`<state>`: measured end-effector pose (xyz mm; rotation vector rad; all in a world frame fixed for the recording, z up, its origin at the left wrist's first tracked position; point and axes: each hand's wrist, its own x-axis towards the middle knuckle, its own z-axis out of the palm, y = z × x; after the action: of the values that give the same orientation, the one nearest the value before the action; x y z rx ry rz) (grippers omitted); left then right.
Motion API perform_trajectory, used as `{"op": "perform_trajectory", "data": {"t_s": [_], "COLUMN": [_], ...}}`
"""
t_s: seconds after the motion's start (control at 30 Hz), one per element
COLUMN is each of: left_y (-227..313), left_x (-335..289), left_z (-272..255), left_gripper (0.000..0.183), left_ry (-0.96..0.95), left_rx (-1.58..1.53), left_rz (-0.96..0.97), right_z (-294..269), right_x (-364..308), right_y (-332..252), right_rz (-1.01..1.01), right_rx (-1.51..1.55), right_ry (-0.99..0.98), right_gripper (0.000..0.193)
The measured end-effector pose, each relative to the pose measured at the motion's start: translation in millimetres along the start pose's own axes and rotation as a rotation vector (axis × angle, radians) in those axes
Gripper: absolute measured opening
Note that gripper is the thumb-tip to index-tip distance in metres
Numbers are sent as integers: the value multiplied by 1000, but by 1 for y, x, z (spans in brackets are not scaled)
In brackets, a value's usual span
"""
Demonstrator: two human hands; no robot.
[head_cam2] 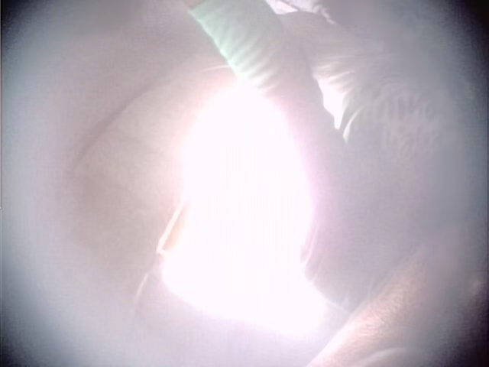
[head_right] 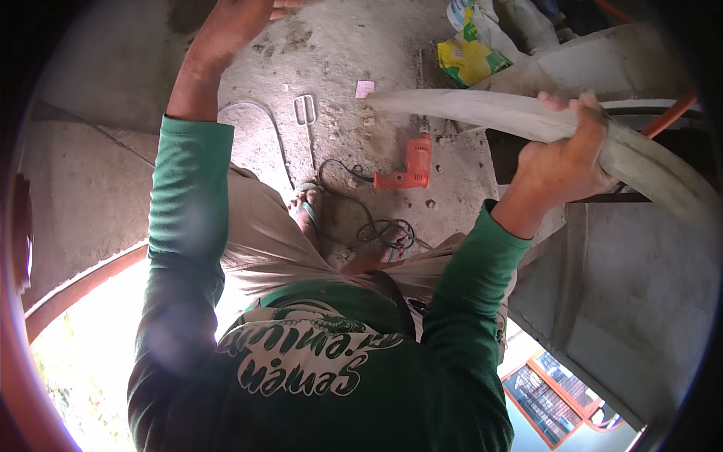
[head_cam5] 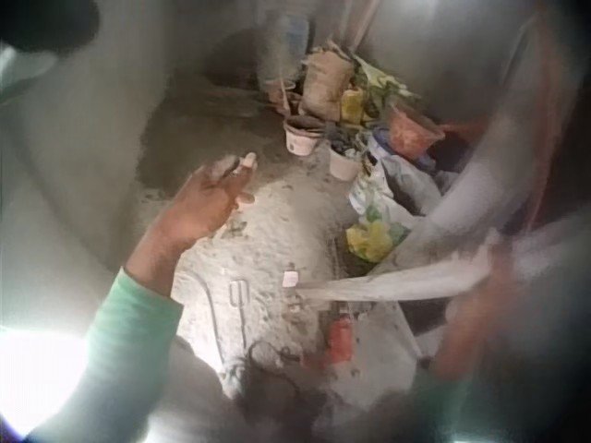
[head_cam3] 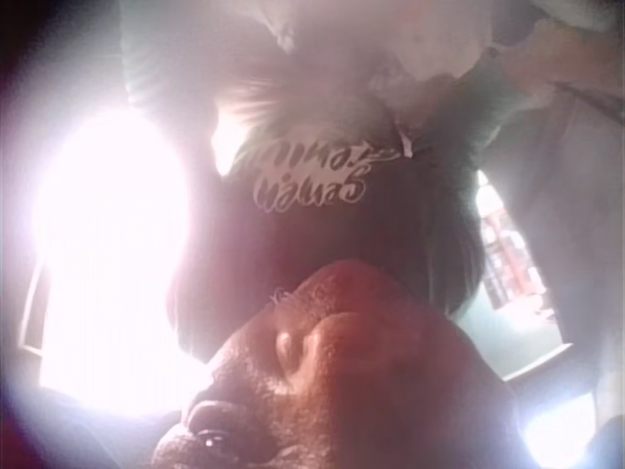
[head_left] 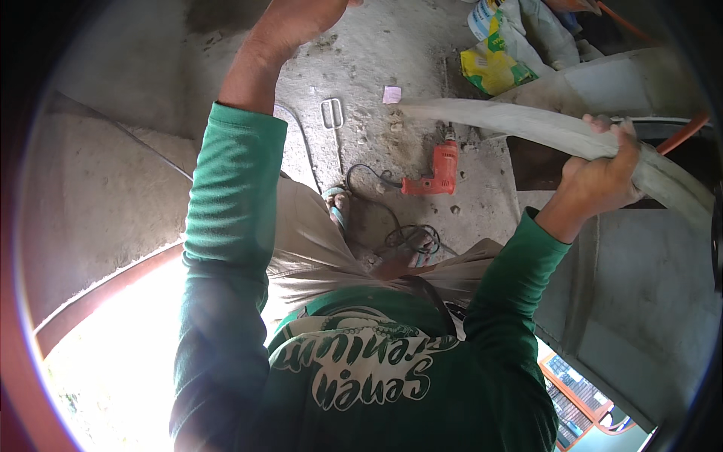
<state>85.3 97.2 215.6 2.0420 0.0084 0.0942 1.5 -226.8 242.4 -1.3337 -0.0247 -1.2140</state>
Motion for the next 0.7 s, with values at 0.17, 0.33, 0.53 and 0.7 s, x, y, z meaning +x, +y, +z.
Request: {"op": "perform_trajectory", "data": {"t_s": [0.17,0.33,0.53,0.7], "left_y": [-10,-24,-15,5], "left_x": [-1,5,5,1], "left_z": [-9,1,15,8], "left_gripper": [58,46,55,55], "left_ry": [54,-11,-31,30], "left_rx": [514,104,134,7], "left_rz": [489,187,399,59], "right_z": [-30,-36,-16,18], "right_x": [59,7,-8,42], "right_y": [1,58,67,-13], "right_rz": [-352,-470,31,-197], "right_rx": [-425,-905,-303,-289], "right_ry": [-155,-170,2,9], "right_gripper": [13,25,30,25]}}
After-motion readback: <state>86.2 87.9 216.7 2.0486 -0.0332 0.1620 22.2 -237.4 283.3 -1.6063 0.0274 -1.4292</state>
